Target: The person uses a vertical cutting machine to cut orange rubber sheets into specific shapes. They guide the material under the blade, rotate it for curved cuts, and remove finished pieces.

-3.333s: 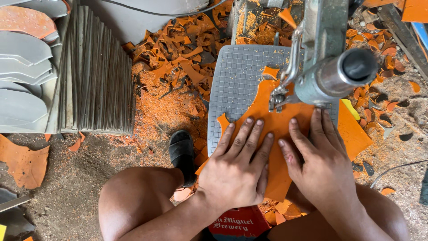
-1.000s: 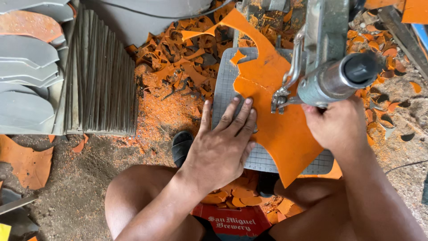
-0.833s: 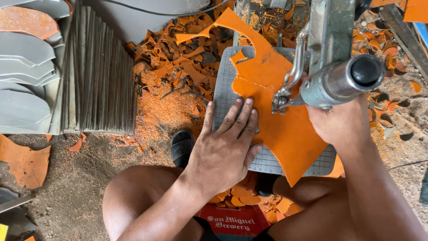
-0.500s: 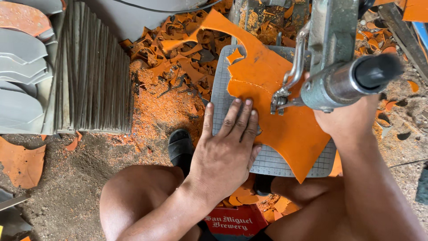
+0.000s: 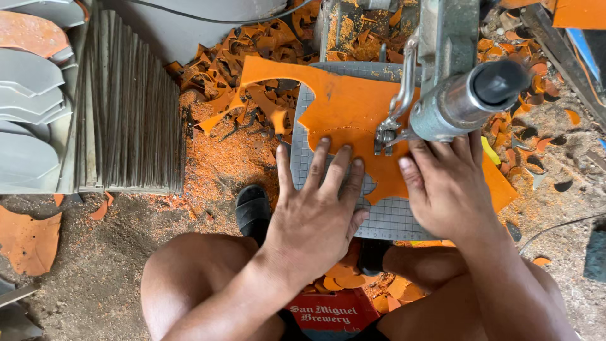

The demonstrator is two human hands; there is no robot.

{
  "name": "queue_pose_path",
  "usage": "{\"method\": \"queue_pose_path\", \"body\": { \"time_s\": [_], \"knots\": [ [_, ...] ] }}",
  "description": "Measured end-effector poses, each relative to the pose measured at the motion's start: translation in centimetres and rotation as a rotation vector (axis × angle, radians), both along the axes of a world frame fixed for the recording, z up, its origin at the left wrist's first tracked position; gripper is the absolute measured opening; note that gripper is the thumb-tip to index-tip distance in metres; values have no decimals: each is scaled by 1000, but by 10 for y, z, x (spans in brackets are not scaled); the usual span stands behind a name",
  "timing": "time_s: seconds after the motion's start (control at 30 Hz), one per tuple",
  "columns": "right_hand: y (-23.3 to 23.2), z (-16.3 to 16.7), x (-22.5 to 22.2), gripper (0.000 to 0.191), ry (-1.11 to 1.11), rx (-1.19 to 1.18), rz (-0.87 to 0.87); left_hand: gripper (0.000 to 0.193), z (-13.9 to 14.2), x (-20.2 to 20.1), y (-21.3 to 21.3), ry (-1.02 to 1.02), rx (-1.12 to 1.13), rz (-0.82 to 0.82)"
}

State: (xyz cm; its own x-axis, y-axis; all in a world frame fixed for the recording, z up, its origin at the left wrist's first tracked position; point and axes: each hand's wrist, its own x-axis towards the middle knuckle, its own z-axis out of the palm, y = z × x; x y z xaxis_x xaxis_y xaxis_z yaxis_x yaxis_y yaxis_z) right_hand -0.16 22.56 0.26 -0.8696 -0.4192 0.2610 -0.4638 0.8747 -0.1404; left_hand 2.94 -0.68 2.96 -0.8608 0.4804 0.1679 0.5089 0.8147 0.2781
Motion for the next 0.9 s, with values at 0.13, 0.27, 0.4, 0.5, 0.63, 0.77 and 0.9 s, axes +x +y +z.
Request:
{"method": "queue_pose_path", "body": {
  "time_s": [0.13,0.27,0.4,0.5,0.63,0.77,0.9],
  "knots": [
    [2,16,-13,27,-23,-105,77,37,5,-16,-15,-21,38,-29],
    [11,27,-27,19,-175,-199,-11,44,-4,-61,-13,68,42,84],
    [13,19,-30,18,-56,-128,-7,65,-13,-76,3,2,-29,197],
    [10,9,-30,18,26,-105,10,70,-18,-66,10,-80,-148,243],
    [13,2,-36,19,-26,-120,-16,59,-25,-69,13,-99,-43,267],
    [16,-2,-45,22,88,-72,30,56,-29,-74,16,-78,-79,272],
    [16,-4,-50,31,117,-119,33,56,-30,-81,18,-90,-107,272]
  ]
}}
